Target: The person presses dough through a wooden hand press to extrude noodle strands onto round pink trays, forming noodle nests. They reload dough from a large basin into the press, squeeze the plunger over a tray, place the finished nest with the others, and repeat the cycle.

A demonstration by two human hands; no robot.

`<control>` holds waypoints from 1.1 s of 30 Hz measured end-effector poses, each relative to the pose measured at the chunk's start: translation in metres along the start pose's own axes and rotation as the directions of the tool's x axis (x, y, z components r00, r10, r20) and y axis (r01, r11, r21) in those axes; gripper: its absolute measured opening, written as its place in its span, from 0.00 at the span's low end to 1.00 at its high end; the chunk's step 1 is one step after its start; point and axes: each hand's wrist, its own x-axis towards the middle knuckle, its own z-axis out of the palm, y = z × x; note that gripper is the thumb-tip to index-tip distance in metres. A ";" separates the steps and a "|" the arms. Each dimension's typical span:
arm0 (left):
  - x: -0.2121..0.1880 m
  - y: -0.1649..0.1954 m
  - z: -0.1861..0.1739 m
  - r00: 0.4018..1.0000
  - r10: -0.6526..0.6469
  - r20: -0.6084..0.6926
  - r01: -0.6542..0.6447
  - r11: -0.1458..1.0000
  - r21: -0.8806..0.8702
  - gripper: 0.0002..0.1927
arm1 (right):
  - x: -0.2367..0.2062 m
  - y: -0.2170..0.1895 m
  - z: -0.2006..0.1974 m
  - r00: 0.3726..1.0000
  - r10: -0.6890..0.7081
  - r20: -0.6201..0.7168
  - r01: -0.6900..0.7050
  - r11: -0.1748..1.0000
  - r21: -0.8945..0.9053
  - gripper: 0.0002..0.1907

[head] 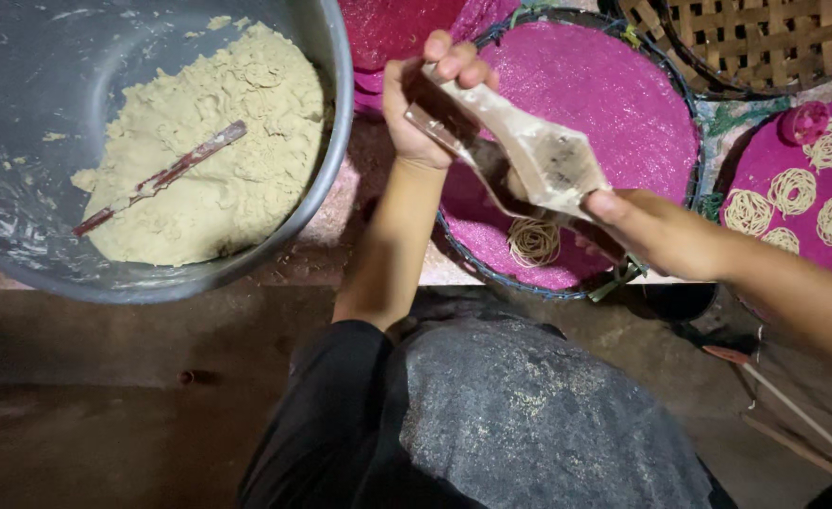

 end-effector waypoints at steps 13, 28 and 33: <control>0.018 0.008 -0.004 0.999 0.029 0.027 -0.031 0.996 0.083 0.13 | 0.000 -0.034 -0.010 0.990 -0.053 -0.128 0.032 0.986 -0.164 0.43; 0.027 0.002 -0.005 0.955 0.056 -0.290 -0.014 0.989 0.144 0.21 | 0.009 -0.025 -0.019 0.962 -0.195 -0.190 0.197 0.980 -0.011 0.41; -0.021 0.009 -0.020 0.554 -0.184 -0.812 0.793 0.415 0.446 0.42 | 0.015 -0.005 -0.019 0.959 -0.227 -0.167 0.235 0.972 0.026 0.42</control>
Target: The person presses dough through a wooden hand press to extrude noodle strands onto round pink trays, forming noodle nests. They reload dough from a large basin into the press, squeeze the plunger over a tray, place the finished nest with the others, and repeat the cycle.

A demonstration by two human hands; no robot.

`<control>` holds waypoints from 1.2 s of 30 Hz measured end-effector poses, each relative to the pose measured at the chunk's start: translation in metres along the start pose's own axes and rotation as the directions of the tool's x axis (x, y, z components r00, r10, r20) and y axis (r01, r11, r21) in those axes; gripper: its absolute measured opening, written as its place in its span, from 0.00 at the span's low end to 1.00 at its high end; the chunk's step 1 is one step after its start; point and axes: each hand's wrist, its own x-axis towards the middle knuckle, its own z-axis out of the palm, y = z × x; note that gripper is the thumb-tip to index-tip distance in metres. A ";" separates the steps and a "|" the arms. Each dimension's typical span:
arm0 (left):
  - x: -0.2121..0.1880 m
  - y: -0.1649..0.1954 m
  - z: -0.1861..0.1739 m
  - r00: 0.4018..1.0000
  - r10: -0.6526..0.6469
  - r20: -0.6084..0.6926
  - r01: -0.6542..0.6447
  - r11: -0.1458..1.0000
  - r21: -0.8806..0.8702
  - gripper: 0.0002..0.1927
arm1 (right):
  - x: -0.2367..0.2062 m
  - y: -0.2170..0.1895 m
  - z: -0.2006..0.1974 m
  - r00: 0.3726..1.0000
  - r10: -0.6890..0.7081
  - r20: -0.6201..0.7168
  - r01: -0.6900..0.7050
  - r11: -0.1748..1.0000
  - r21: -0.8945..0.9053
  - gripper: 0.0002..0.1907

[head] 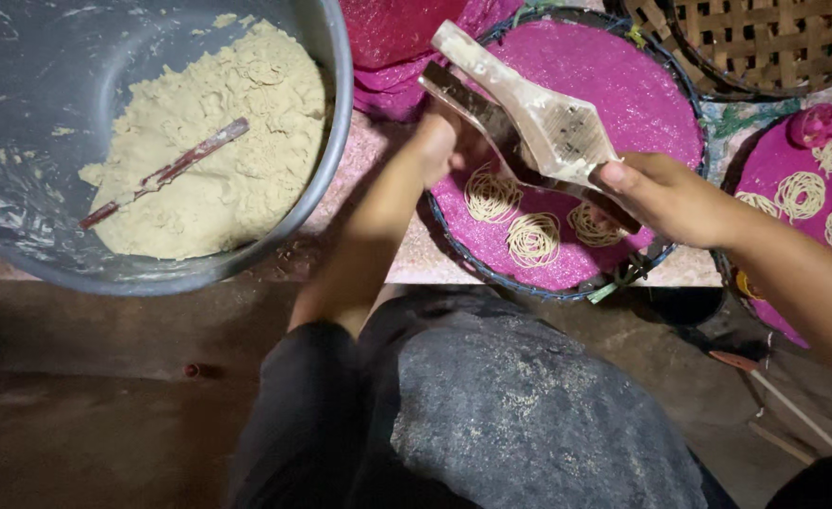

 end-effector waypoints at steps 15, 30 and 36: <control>-0.060 -0.040 -0.034 0.635 0.767 0.085 -0.007 -0.104 0.995 0.34 | -0.012 0.039 -0.005 0.977 -0.201 -0.075 0.213 0.943 0.254 0.49; -0.086 0.005 0.018 0.839 0.541 0.050 -0.461 0.758 -0.460 0.46 | -0.019 0.040 0.015 0.941 -0.214 0.262 0.082 0.895 0.437 0.48; -0.044 0.040 0.037 0.632 0.740 0.228 -0.244 0.470 -0.848 0.34 | -0.001 -0.002 0.004 0.944 0.039 0.328 -0.140 0.946 0.292 0.44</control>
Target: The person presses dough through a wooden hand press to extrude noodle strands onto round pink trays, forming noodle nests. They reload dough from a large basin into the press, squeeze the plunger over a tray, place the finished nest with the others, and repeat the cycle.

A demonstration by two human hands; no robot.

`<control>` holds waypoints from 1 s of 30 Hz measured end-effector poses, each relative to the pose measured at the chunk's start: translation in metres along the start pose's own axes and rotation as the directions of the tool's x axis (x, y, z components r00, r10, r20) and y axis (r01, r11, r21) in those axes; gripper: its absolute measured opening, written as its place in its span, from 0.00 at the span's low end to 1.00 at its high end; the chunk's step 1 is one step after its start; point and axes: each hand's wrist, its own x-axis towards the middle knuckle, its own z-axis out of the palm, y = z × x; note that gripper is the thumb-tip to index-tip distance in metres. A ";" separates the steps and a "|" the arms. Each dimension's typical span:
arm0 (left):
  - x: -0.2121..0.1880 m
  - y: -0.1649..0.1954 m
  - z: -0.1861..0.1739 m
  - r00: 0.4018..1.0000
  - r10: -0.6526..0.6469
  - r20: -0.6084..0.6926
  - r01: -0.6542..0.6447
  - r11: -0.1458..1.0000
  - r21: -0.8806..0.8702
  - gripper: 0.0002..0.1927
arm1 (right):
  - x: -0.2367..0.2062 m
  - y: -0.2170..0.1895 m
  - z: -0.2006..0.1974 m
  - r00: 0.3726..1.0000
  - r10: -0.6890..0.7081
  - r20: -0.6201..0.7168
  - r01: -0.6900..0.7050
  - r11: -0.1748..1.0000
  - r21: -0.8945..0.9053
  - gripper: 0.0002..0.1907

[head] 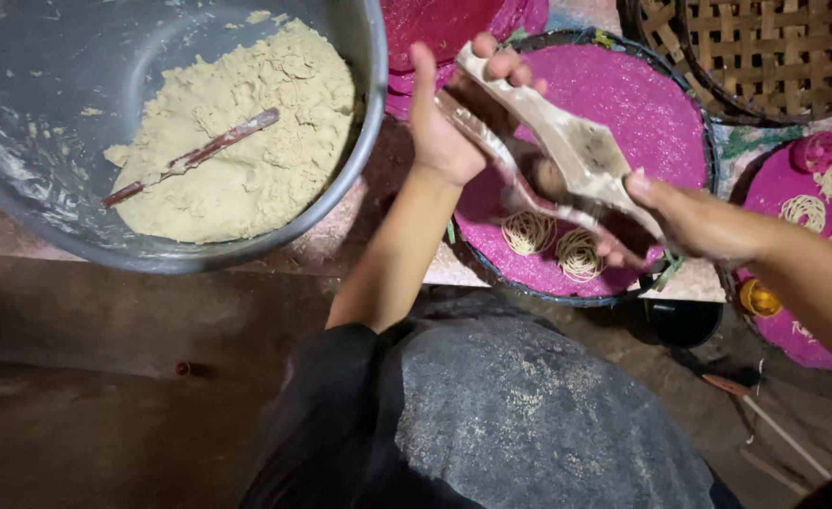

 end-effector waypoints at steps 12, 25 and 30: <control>0.007 0.010 -0.036 0.982 0.100 -0.158 -0.102 0.995 -0.004 0.22 | 0.013 -0.046 0.026 0.967 -0.006 -0.255 -0.088 0.930 -0.356 0.44; 0.014 0.026 -0.030 0.975 0.126 -0.183 -0.115 0.991 0.070 0.21 | 0.010 -0.073 0.037 0.955 -0.076 -0.288 -0.038 0.928 -0.371 0.38; 0.037 0.004 -0.032 0.975 0.187 -0.118 -0.182 0.982 0.055 0.21 | 0.005 -0.072 0.014 0.916 -0.085 -0.391 -0.126 0.867 -0.482 0.39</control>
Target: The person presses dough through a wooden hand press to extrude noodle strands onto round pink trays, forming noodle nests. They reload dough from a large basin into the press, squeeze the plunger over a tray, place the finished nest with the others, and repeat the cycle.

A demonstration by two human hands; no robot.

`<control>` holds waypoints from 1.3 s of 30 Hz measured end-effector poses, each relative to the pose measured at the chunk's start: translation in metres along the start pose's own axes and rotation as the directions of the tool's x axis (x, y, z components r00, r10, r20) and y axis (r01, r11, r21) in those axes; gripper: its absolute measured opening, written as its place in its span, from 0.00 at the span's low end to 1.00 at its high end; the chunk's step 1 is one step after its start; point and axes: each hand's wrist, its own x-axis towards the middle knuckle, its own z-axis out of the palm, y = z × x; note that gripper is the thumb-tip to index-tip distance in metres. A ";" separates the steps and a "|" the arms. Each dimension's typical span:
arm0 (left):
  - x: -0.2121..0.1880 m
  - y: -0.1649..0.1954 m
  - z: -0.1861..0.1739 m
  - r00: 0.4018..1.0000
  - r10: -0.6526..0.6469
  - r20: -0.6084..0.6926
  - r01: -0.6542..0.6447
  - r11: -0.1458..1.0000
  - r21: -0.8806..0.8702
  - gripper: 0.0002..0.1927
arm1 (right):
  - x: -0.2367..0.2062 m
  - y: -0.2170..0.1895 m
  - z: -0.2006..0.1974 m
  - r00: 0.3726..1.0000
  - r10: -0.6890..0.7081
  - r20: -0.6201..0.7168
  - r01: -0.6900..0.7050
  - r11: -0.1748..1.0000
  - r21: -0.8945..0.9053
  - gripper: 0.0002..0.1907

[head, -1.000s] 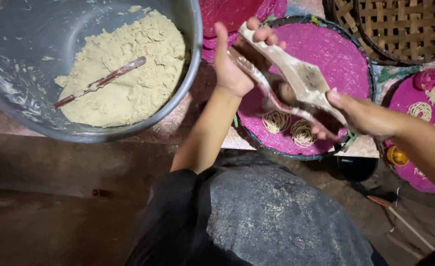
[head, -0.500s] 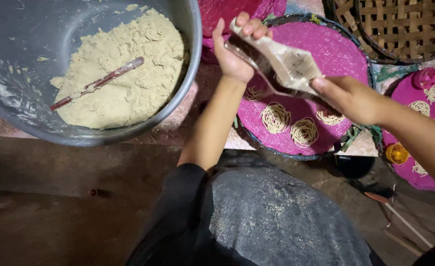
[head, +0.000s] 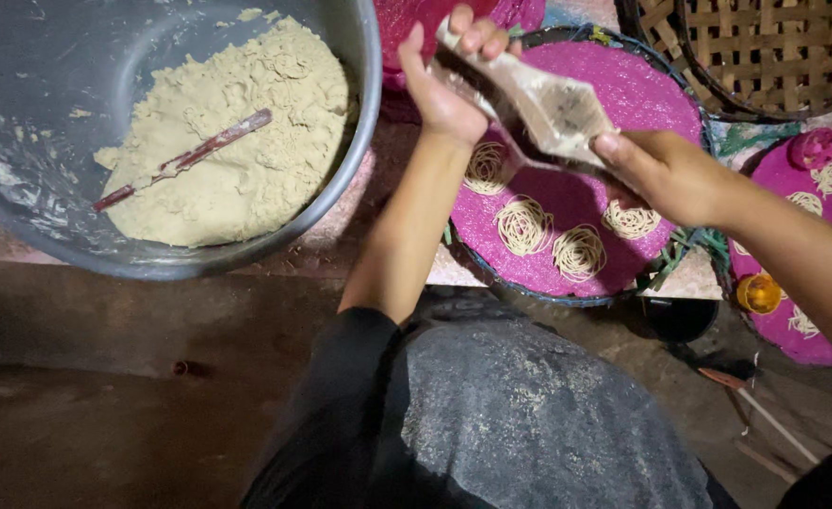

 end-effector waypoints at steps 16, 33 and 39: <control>-0.042 0.033 -0.077 0.730 -0.341 -0.593 0.660 0.126 0.740 0.31 | 0.036 0.034 0.016 0.962 -0.259 -0.091 0.272 0.943 0.191 0.33; -0.008 0.017 0.008 0.940 -0.242 -0.239 0.274 0.955 0.110 0.40 | 0.030 0.071 0.005 0.907 -0.097 0.409 -0.076 0.919 0.387 0.46; 0.058 -0.002 -0.009 0.991 -0.131 -0.003 0.131 0.991 0.005 0.27 | 0.049 0.041 -0.033 0.997 -0.074 0.030 0.065 0.973 0.222 0.41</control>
